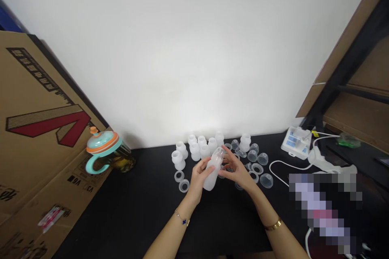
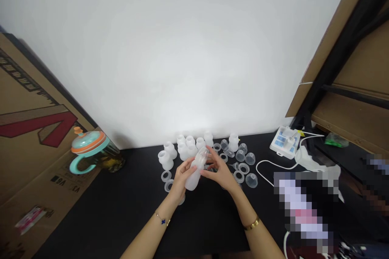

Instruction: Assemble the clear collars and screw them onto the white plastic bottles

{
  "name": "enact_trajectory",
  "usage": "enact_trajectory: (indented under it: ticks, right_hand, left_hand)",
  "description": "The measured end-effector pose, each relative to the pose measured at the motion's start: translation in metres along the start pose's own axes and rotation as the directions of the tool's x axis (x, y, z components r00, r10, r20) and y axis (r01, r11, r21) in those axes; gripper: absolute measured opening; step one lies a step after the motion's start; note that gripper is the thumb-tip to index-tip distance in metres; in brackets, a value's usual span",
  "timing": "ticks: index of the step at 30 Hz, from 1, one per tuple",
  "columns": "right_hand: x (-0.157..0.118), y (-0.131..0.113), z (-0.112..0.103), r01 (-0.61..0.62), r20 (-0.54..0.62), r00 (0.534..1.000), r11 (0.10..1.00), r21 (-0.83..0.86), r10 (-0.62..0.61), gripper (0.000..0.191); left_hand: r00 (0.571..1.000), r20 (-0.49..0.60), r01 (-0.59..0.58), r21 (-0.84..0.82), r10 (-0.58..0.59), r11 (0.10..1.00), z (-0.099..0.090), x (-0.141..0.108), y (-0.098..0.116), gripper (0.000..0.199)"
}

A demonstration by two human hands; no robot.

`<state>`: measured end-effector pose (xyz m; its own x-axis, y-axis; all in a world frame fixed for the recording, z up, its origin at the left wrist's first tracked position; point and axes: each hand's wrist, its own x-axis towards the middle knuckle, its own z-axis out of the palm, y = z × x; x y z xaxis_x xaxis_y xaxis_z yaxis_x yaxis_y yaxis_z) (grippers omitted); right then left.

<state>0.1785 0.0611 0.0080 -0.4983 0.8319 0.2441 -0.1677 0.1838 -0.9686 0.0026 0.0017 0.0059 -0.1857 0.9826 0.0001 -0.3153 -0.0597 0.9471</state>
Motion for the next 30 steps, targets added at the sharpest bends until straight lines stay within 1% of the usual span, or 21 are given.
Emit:
enact_trajectory:
  ticks: [4,6,8,12,15,18,22,24,26,28,30]
  right_hand:
    - [-0.002,-0.001,0.004,0.023,0.035,0.999,0.996,-0.087,-0.02,0.109]
    - [-0.003,-0.003,0.006,0.02,0.049,0.999,0.995,-0.096,-0.015,0.113]
    - [-0.003,-0.003,0.007,0.012,0.055,0.998,0.996,-0.089,-0.007,0.113]
    - [-0.003,0.001,0.009,-0.009,0.056,0.998,0.999,-0.049,0.012,0.115]
    - [-0.002,0.005,0.011,-0.023,0.049,0.999,1.0,-0.009,0.024,0.116]
    - [-0.002,0.006,0.012,-0.036,0.057,0.998,0.999,0.032,0.034,0.116]
    - [-0.002,0.001,0.014,-0.047,0.064,0.997,0.997,0.068,0.043,0.115]
    - [-0.002,-0.001,0.014,-0.048,0.062,0.997,0.995,0.084,0.043,0.116]
    - [-0.002,-0.001,0.015,-0.047,0.06,0.997,0.993,0.111,0.04,0.116]
    - [-0.001,0.0,0.015,-0.053,0.062,0.997,0.987,0.151,0.044,0.116]
    - [0.0,0.0,0.016,-0.066,0.07,0.996,0.98,0.189,0.054,0.116]
  left_hand:
    - [0.997,0.025,0.07,-0.045,-0.069,0.997,0.0,0.001,0.001,0.057]
    - [0.995,0.052,0.086,-0.053,-0.083,0.995,0.001,0.001,0.001,0.055]
    - [0.995,0.055,0.089,-0.045,-0.087,0.995,0.0,0.001,0.001,0.055]
    - [0.998,0.028,0.054,-0.015,-0.053,0.998,0.0,0.0,-0.002,0.055]
    - [0.999,0.028,0.025,-0.016,-0.024,1.0,0.001,-0.001,-0.003,0.055]
    - [0.999,0.034,0.007,-0.006,-0.007,1.0,0.002,-0.003,-0.002,0.062]
    - [0.997,0.074,-0.031,0.09,0.024,0.995,0.002,-0.005,0.002,0.071]
    - [0.994,0.102,-0.045,0.103,0.035,0.994,0.001,-0.005,0.003,0.07]
    - [0.991,0.124,-0.056,0.08,0.045,0.995,0.001,-0.004,0.003,0.066]
    - [0.989,0.137,-0.063,0.058,0.055,0.996,0.0,-0.003,0.002,0.062]
    - [0.988,0.141,-0.072,0.065,0.063,0.995,-0.001,-0.002,0.0,0.062]
